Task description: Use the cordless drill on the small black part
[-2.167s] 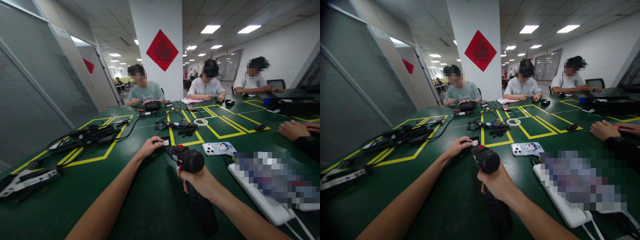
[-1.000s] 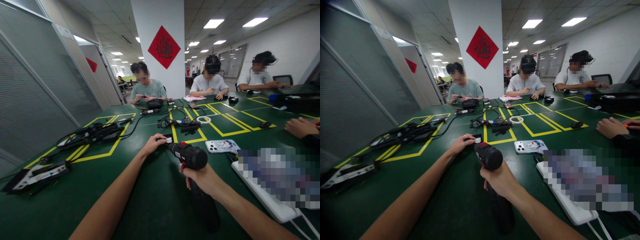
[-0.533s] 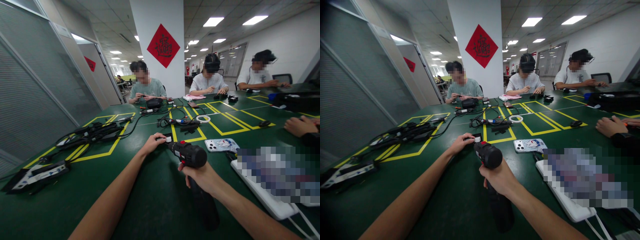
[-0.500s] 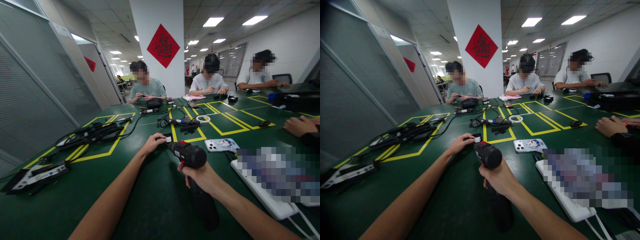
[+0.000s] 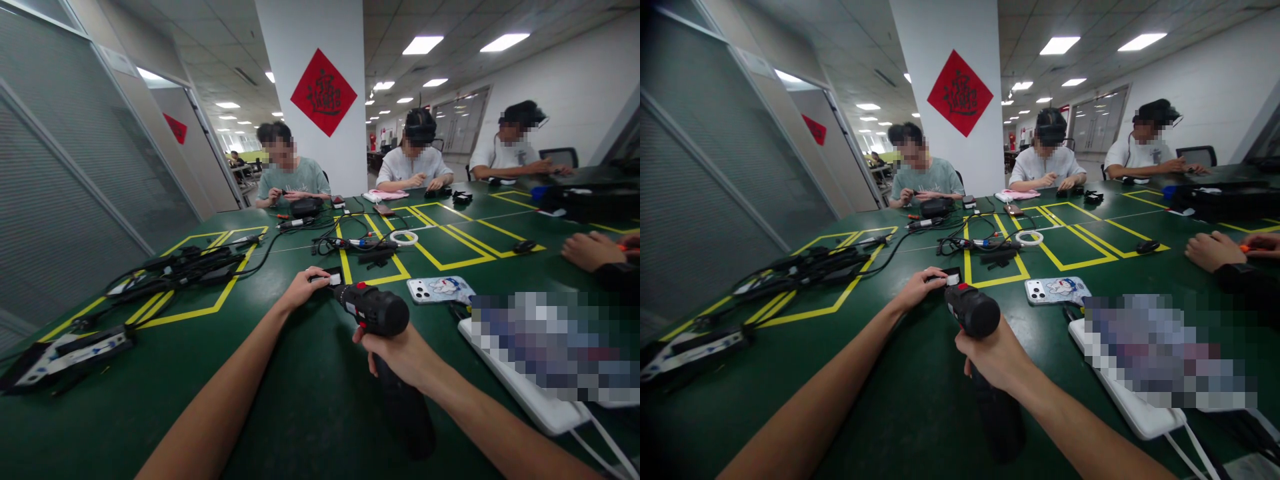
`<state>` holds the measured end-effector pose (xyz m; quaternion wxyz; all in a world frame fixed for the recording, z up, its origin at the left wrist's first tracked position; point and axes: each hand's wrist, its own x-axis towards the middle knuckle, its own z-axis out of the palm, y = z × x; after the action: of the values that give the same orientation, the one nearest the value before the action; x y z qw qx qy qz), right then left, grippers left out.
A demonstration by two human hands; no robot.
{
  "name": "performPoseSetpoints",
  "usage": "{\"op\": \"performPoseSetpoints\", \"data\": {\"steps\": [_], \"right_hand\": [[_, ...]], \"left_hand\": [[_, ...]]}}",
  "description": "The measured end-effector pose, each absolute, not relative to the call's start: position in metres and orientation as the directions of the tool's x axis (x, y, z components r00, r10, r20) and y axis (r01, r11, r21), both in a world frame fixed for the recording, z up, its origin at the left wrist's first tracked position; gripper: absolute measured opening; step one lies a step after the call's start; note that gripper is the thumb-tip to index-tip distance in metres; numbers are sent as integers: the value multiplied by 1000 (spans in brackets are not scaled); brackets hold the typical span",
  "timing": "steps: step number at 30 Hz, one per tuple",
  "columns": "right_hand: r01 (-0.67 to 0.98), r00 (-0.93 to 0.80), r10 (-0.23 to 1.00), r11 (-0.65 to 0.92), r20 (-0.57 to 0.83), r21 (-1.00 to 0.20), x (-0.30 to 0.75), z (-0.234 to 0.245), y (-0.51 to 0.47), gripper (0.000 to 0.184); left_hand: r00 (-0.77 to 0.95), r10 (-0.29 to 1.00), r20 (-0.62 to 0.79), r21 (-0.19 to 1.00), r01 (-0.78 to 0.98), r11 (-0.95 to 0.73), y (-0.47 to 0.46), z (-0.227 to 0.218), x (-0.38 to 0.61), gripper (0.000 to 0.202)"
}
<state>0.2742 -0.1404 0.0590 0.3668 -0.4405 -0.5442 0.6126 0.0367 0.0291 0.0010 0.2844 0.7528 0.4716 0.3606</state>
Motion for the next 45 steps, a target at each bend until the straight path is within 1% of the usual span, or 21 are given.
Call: {"op": "performPoseSetpoints", "data": {"steps": [2, 6, 11, 15, 18, 21, 25, 27, 31, 33, 45], "right_hand": [[20, -344, 930, -131, -130, -991, 274, 58, -140, 33], [19, -343, 931, -122, -121, -992, 275, 56, -140, 35], [15, -332, 932, -150, -146, -989, 276, 59, -141, 27], [17, -324, 933, -159, -155, -987, 276, 62, -141, 25], [47, -323, 931, -163, -170, -985, 276, 60, -141, 22], [73, -319, 926, -187, -201, -980, 276, 57, -140, 24], [81, -322, 924, -189, -205, -979, 277, 59, -139, 16], [69, -324, 925, -185, -198, -980, 277, 58, -139, 17], [51, -316, 928, -193, -199, -980, 278, 54, -138, 26], [53, -321, 926, -191, -197, -980, 278, 53, -138, 27], [69, -321, 926, -185, -197, -980, 278, 60, -141, 17]], "left_hand": [[295, 917, 268, 770, 507, -388, 28, 2, 37, 36], [295, 917, 267, 777, 498, -386, 28, 3, 37, 35], [279, 924, 261, 775, 510, -373, 28, 2, 38, 37], [286, 920, 266, 776, 503, -381, 29, 0, 37, 37], [290, 920, 265, 776, 502, -382, 29, 0, 36, 35], [297, 918, 265, 767, 512, -387, 30, 0, 36, 35], [291, 921, 258, 755, 535, -380, 30, 1, 37, 36], [291, 920, 264, 753, 533, -385, 30, 1, 36, 36], [296, 916, 271, 760, 519, -392, 30, -1, 35, 35], [294, 917, 271, 761, 517, -391, 30, -2, 35, 35], [313, 912, 264, 757, 519, -397, 29, 1, 34, 36]]}}
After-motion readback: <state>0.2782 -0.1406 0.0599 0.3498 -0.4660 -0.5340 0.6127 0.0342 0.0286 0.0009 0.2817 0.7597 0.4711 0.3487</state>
